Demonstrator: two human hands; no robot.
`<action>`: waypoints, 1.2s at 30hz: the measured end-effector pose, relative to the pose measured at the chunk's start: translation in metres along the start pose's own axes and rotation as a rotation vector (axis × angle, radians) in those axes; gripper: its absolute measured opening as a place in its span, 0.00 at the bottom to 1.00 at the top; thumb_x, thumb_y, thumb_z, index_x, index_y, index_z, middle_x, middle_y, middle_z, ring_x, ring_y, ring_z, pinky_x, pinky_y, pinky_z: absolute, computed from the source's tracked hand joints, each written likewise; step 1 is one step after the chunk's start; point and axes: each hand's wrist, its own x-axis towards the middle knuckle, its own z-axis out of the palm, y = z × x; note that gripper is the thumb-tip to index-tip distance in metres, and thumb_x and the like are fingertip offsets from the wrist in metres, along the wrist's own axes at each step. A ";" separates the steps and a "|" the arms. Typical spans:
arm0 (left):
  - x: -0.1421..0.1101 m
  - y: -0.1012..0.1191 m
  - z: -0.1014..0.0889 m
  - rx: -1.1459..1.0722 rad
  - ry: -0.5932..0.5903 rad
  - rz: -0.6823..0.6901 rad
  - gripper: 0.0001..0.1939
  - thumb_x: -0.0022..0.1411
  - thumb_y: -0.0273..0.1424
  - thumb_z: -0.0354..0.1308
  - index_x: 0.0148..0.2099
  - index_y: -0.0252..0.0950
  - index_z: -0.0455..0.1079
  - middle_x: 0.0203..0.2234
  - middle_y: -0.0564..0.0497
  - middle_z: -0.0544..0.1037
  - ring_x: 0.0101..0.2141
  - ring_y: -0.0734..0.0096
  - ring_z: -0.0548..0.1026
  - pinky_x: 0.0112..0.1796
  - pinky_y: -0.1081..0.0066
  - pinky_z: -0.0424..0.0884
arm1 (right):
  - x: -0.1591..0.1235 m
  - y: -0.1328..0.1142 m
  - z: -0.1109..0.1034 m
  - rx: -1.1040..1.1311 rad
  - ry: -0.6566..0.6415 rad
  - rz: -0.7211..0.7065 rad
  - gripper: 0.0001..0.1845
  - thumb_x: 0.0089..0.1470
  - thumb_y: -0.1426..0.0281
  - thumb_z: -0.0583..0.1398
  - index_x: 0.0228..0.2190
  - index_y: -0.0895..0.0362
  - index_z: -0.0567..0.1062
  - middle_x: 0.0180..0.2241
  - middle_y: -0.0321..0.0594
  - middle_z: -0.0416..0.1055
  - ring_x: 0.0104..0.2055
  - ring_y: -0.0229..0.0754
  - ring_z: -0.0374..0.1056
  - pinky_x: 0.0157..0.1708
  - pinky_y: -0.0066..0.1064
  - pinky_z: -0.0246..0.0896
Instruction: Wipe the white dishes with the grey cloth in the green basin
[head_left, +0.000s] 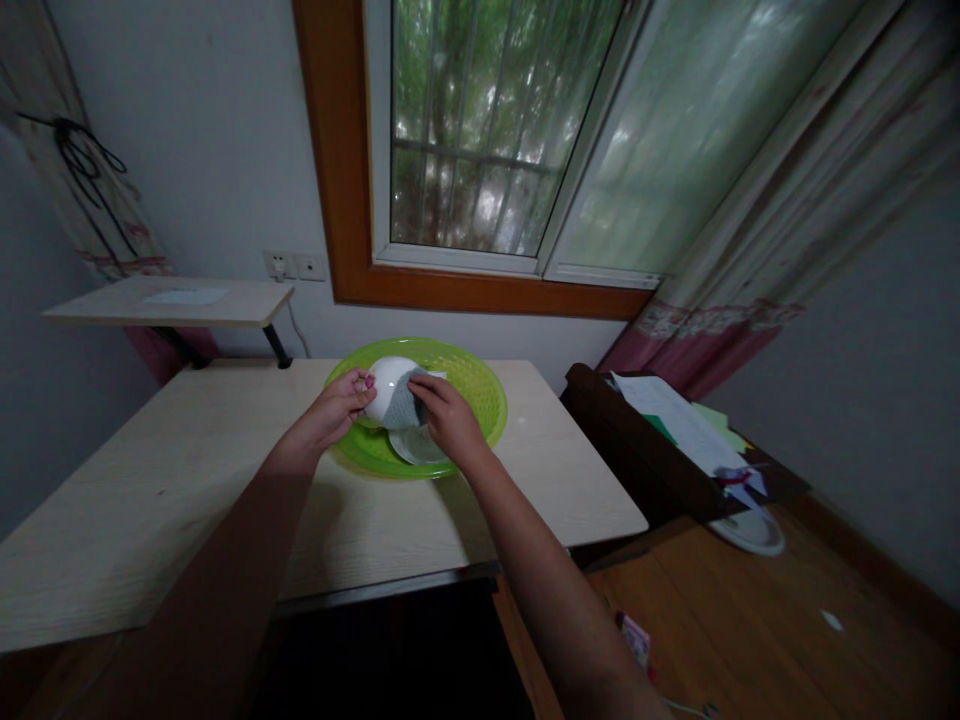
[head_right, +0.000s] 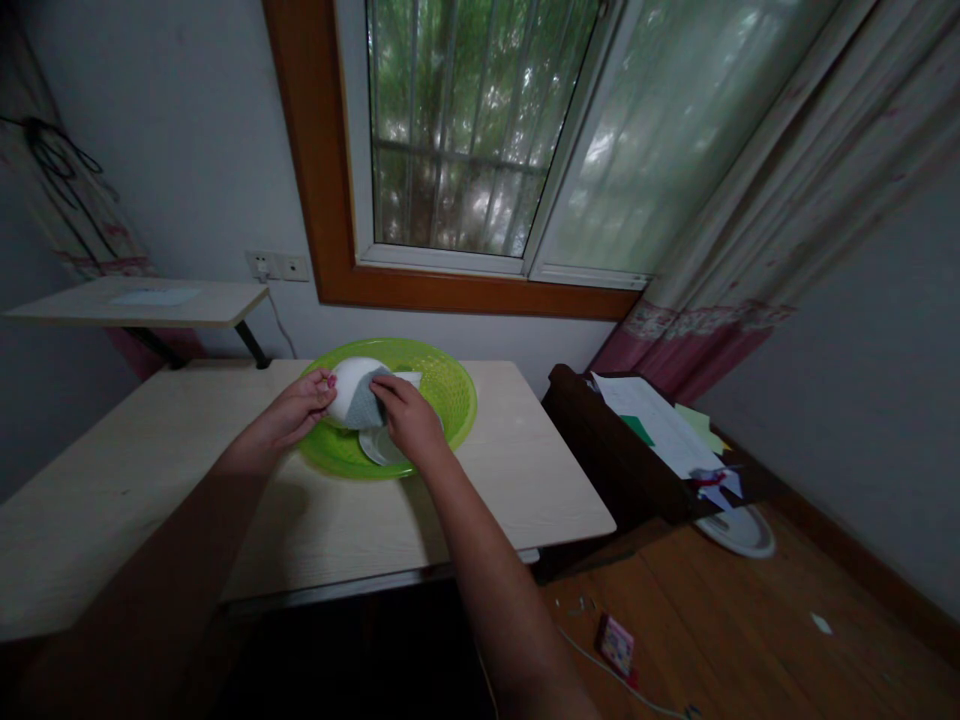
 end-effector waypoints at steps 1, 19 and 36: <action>0.000 0.000 0.000 -0.007 0.006 0.005 0.21 0.47 0.29 0.73 0.41 0.35 0.68 0.31 0.54 0.72 0.31 0.75 0.71 0.30 0.77 0.67 | 0.000 0.001 0.001 -0.024 0.015 0.024 0.27 0.60 0.79 0.54 0.57 0.51 0.73 0.58 0.46 0.70 0.61 0.48 0.65 0.61 0.44 0.64; 0.009 -0.003 -0.008 -0.152 0.159 0.154 0.21 0.48 0.32 0.74 0.40 0.35 0.68 0.35 0.52 0.74 0.35 0.75 0.72 0.34 0.77 0.69 | 0.004 0.002 -0.007 -0.042 0.105 0.165 0.18 0.51 0.80 0.56 0.41 0.58 0.80 0.43 0.47 0.76 0.48 0.49 0.69 0.54 0.42 0.64; 0.017 0.048 -0.023 0.590 0.109 0.126 0.26 0.44 0.39 0.71 0.44 0.36 0.68 0.32 0.51 0.80 0.31 0.65 0.77 0.34 0.68 0.71 | 0.008 0.032 -0.040 -0.407 -0.197 0.476 0.17 0.54 0.80 0.54 0.37 0.59 0.81 0.40 0.46 0.79 0.45 0.46 0.71 0.49 0.32 0.60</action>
